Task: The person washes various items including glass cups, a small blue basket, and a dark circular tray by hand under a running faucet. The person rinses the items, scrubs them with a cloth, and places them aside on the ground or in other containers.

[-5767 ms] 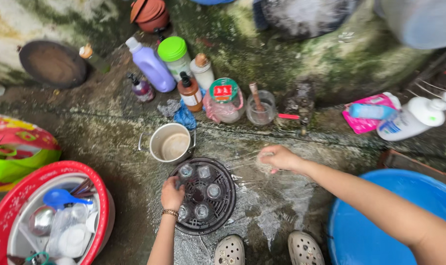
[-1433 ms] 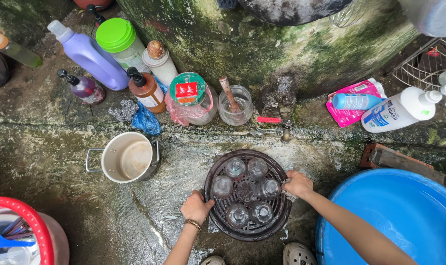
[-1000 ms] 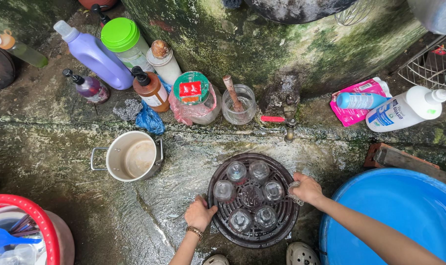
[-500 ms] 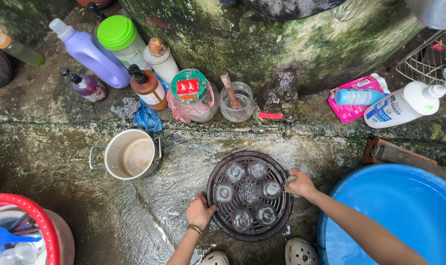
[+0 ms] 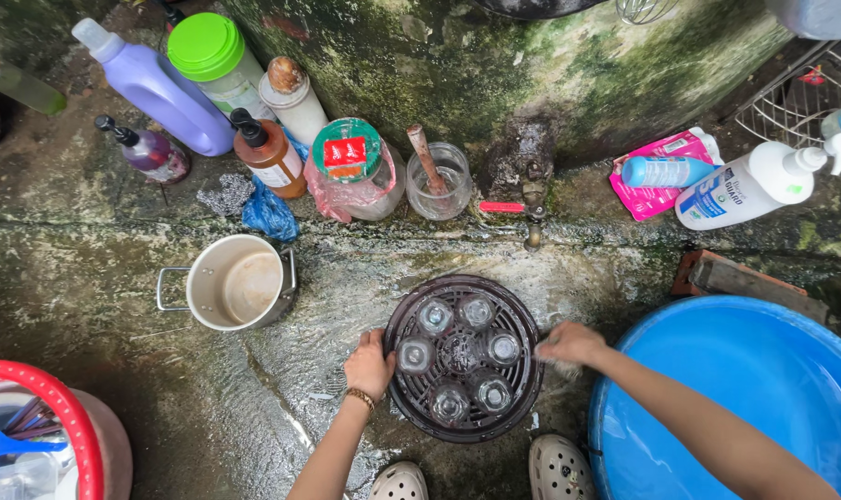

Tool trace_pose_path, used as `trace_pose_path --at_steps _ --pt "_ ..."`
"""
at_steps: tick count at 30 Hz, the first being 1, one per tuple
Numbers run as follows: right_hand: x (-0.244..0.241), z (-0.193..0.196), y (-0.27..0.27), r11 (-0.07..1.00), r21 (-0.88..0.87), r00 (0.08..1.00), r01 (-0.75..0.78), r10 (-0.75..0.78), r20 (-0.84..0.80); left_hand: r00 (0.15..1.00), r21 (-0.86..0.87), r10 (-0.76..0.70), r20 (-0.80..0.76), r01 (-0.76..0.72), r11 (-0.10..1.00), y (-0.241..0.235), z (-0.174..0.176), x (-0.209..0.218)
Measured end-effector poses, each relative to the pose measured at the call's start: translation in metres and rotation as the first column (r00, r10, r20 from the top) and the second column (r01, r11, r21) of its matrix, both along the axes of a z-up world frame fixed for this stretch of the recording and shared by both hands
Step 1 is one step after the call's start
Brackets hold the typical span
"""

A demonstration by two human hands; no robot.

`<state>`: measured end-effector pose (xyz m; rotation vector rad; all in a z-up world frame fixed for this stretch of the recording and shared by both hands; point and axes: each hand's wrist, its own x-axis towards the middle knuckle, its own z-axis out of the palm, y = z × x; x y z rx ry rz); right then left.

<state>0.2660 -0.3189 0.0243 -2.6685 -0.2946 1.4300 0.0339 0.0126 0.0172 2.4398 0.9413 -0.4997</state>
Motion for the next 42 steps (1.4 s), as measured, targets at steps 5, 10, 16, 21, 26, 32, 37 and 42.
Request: trace_pose_path --at_steps 5,10,16,21,26,32,37,42 --pt "-0.053 -0.057 -0.012 0.969 -0.056 0.932 0.243 -0.249 -0.263 0.983 0.128 -0.178 0.044 0.171 0.977 0.004 -0.032 0.009" --pt "-0.041 -0.061 -0.011 0.992 -0.043 0.983 0.120 -0.125 -0.136 0.985 0.208 -0.158 0.066 0.141 0.968 0.003 -0.039 -0.003" --pt "-0.016 -0.033 0.015 0.973 0.050 0.974 0.225 -0.226 0.004 0.993 0.168 -0.038 -0.111 0.057 0.984 -0.003 -0.026 -0.017" --pt "-0.015 -0.013 0.038 0.991 -0.130 0.981 -0.026 0.050 0.188 0.988 0.171 0.022 -0.153 0.004 0.985 0.001 -0.022 -0.023" --pt "-0.020 -0.010 0.044 0.995 0.023 0.958 0.098 -0.101 0.269 0.979 0.087 0.175 -0.099 -0.167 0.982 0.004 -0.017 -0.036" --pt "-0.012 -0.026 0.044 0.991 0.083 0.952 0.109 -0.129 0.279 0.951 0.019 0.305 -0.047 -0.305 0.952 0.012 -0.020 -0.036" --pt "-0.009 -0.033 0.045 0.984 0.109 0.954 0.138 -0.162 0.251 0.966 0.001 0.250 -0.070 -0.251 0.968 0.006 -0.031 -0.037" --pt "-0.008 -0.006 0.049 0.970 -0.034 0.940 -0.243 0.244 0.238 0.978 0.024 0.200 -0.064 -0.199 0.980 0.004 0.005 -0.032"
